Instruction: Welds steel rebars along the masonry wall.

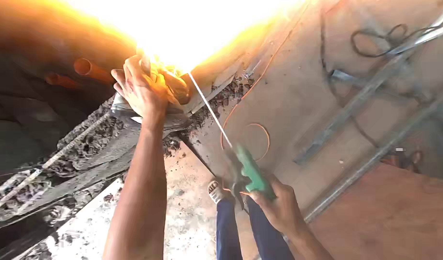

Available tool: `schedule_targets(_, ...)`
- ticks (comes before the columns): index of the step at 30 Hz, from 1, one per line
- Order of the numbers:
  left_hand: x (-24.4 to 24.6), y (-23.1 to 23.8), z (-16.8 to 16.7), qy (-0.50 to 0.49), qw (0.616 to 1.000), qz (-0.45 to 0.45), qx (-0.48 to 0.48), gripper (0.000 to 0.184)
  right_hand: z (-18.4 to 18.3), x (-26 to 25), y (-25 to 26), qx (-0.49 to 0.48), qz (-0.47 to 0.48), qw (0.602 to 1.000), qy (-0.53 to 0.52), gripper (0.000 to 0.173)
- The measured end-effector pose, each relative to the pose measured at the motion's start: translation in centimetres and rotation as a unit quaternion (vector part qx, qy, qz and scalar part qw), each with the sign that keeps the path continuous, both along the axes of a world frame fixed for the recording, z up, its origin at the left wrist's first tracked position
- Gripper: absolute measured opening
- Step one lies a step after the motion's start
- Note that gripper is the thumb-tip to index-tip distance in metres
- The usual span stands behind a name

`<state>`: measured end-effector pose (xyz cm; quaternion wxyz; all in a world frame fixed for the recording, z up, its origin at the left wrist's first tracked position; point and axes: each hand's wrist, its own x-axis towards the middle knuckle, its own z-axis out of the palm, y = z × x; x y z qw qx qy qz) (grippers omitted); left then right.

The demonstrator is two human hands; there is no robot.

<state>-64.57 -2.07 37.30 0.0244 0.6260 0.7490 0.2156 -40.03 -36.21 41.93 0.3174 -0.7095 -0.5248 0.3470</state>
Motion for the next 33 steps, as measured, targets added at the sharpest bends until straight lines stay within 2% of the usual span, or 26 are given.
schedule_targets(2, 0.0, -0.1, 0.2, -0.011, 1.000, -0.001, 0.001, 0.058, -0.3, 0.0, -0.1, 0.012, 0.011, 0.999, -0.028, 0.058)
schedule_targets(9, 0.3, 0.0, 0.4, 0.004, 1.000, 0.008, -0.010, 0.058, -0.4, -0.2, -0.3, -0.032, -0.021, 0.987, 0.154, 0.060)
schedule_targets(10, 0.2, 0.0, 0.3, 0.009, 1.000, 0.011, -0.005, 0.058, -0.3, -0.4, -0.3, -0.040, -0.034, 0.975, 0.216, 0.060)
schedule_targets(12, 0.1, 0.1, 0.0, 0.017, 1.000, 0.010, 0.003, 0.057, 0.1, -0.9, -0.3, -0.061, -0.071, 0.926, 0.365, 0.060)
schedule_targets(14, 0.1, 0.1, -0.2, 0.019, 1.000, 0.008, 0.008, 0.057, 0.6, -1.1, -0.2, -0.079, -0.111, 0.888, 0.439, 0.061)
schedule_targets(16, 0.0, 0.2, -0.2, 0.021, 1.000, 0.006, 0.011, 0.058, 0.7, -0.8, 0.1, -0.075, -0.113, 0.895, 0.425, 0.061)
schedule_targets(19, 0.0, 0.2, -0.2, 0.020, 1.000, 0.013, 0.005, 0.058, -0.2, 0.1, 0.0, -0.041, -0.059, 0.967, 0.245, 0.061)
schedule_targets(21, 0.3, 0.1, 0.0, 0.010, 1.000, 0.019, 0.003, 0.057, -0.5, 0.4, 0.0, -0.027, -0.028, 0.986, 0.164, 0.059)
schedule_targets(24, -0.6, 0.0, -0.9, 0.031, 0.999, -0.018, 0.026, 0.054, -0.6, 0.3, -0.1, -0.028, -0.023, 0.986, 0.164, 0.061)
schedule_targets(26, -3.1, 0.6, -3.9, 0.101, 0.977, -0.116, 0.145, 0.055, -0.2, 0.2, 0.0, -0.027, -0.039, 0.982, 0.180, 0.063)
schedule_targets(27, -2.4, -0.2, -0.7, 0.089, 0.989, -0.116, -0.011, 0.055, -0.2, 0.1, 0.0, -0.032, -0.045, 0.981, 0.188, 0.062)
schedule_targets(28, -1.3, -0.2, 0.3, 0.036, 0.996, -0.065, -0.042, 0.056, -0.1, 0.0, -0.1, -0.041, -0.046, 0.978, 0.199, 0.062)
schedule_targets(30, -0.2, 0.0, 0.2, -0.011, 1.000, -0.011, -0.009, 0.059, -0.1, -0.2, -0.1, -0.051, -0.052, 0.976, 0.205, 0.064)
schedule_targets(33, -0.7, -1.7, 2.4, -0.023, 0.996, -0.056, -0.059, 0.047, 0.5, 0.0, -0.3, -0.086, -0.065, 0.975, 0.196, 0.070)
